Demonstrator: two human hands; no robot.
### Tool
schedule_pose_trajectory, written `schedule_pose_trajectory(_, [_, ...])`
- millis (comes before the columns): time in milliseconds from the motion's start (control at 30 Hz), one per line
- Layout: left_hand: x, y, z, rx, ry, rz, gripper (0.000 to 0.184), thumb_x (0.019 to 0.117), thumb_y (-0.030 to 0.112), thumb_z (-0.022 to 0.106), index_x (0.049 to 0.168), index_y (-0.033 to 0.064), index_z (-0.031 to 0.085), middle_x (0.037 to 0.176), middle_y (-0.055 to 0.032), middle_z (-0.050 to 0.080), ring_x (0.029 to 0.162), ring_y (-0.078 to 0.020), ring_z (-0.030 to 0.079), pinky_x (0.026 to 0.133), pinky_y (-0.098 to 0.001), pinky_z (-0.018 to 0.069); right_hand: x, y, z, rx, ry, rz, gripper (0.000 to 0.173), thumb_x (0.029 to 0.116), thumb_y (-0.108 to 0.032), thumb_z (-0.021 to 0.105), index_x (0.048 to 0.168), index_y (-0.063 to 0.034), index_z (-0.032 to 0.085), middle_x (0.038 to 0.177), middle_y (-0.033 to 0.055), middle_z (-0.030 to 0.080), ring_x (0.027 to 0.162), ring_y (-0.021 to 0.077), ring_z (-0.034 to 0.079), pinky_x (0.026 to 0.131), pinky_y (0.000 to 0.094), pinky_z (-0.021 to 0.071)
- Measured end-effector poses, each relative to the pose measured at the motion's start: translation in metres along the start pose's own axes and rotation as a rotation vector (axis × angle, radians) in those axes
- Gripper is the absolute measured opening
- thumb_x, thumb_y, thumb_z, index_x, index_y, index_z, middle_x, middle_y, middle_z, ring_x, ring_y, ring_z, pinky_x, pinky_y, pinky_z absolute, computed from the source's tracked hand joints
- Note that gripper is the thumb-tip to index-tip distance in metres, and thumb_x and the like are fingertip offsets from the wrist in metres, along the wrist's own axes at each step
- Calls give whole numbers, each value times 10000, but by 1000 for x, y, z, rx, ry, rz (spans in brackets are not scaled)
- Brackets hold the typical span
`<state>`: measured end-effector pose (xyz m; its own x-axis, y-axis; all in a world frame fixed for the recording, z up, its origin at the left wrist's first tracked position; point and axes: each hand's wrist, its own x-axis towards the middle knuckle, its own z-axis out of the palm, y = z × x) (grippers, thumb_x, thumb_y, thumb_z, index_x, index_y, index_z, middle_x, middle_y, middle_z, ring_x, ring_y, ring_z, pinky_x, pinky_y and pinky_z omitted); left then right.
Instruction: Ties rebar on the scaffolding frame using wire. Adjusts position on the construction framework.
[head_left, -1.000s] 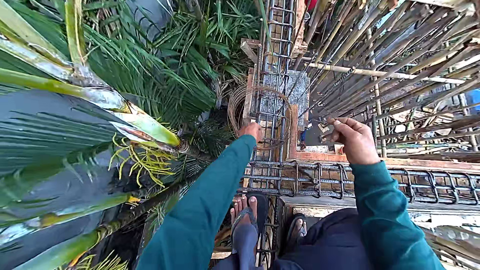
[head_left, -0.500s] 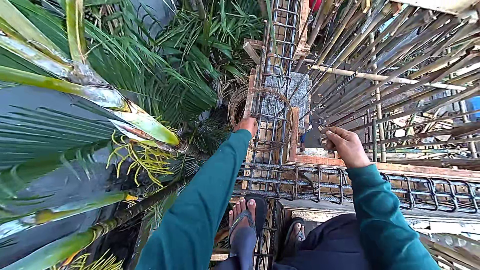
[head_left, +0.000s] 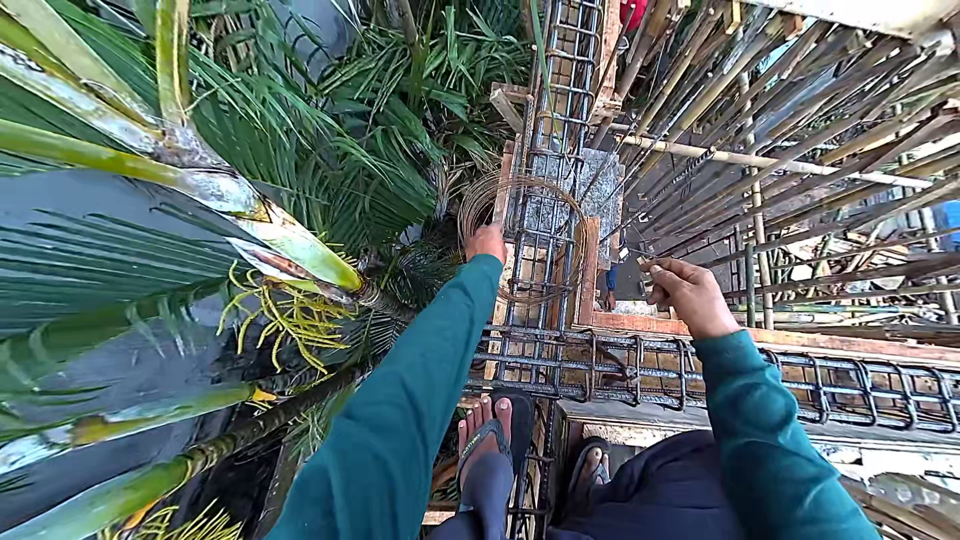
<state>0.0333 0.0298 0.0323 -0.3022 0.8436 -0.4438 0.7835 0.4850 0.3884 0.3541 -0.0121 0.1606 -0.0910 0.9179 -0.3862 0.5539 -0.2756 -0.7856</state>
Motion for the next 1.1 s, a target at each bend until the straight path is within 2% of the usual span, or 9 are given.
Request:
schedule_pose_trajectory(133, [16,-5,-18,-447,151,51,331,1082,158,445,1310,52,660,1303,-208,664,1191,-350,661,1047,-557,503,5,3,0,3,4,0,283,1106,-204,484,1184,-59,714,731,49,663,570,110,579,581,290,511])
schedule_pose_trajectory(300, [9,10,-37,-738,170,70,286,1081,180,479,1267,70,667,1101,-154,702,864,-244,720,811,-444,604,7,1,-3,69,93,-29,294,1109,-190,468,1185,-27,700,729,52,669,587,121,617,612,320,555])
schedule_pose_trajectory(433, [-36,26,-37,-765,29,123,311,1111,214,434,1298,83,644,902,-122,637,664,-204,603,623,-390,542,0,-6,-25,268,355,-177,341,1106,-247,433,1135,-27,691,654,-33,559,544,97,545,608,337,554])
schedule_pose_trajectory(533, [-59,26,-23,-759,-90,162,293,1106,208,457,1269,59,649,893,-118,652,701,-199,627,670,-386,556,-12,-14,-40,451,536,-263,308,1096,-235,431,1018,-101,697,569,-114,454,469,43,452,518,265,495])
schedule_pose_trajectory(700, [-78,34,-15,-684,-204,256,270,1097,174,477,1210,14,662,968,-130,687,809,-208,670,791,-397,567,-46,-32,-53,614,709,-357,350,1084,-197,421,891,-119,703,494,-115,338,390,47,316,403,234,366])
schedule_pose_trajectory(800, [-84,39,-14,-694,-212,276,311,1064,193,559,1324,35,619,1132,-173,695,990,-269,687,913,-469,546,-65,-46,-52,514,912,-441,322,1062,-125,459,846,-118,698,510,-112,431,396,28,371,400,203,369])
schedule_pose_trajectory(900, [-80,45,-21,-920,-211,237,608,1034,269,624,1547,43,390,1423,-228,566,1256,-353,596,1030,-542,496,-76,-53,-47,434,963,-481,285,1048,-117,477,873,-119,702,601,-116,576,426,1,425,421,184,398])
schedule_pose_trajectory(1000, [-67,54,-44,-1225,-197,131,553,1082,321,498,1578,127,350,1436,-178,557,1208,-312,615,945,-490,531,-77,-51,-40,339,904,-488,252,1047,-166,499,933,-107,716,590,-137,502,448,-10,412,445,186,399])
schedule_pose_trajectory(1100, [-66,50,-59,-1254,-281,182,398,1093,207,458,1489,170,486,1256,-93,656,971,-198,671,792,-376,557,-71,-49,-31,260,775,-356,288,1064,-223,481,1023,-44,702,638,-64,511,486,30,410,482,243,403])
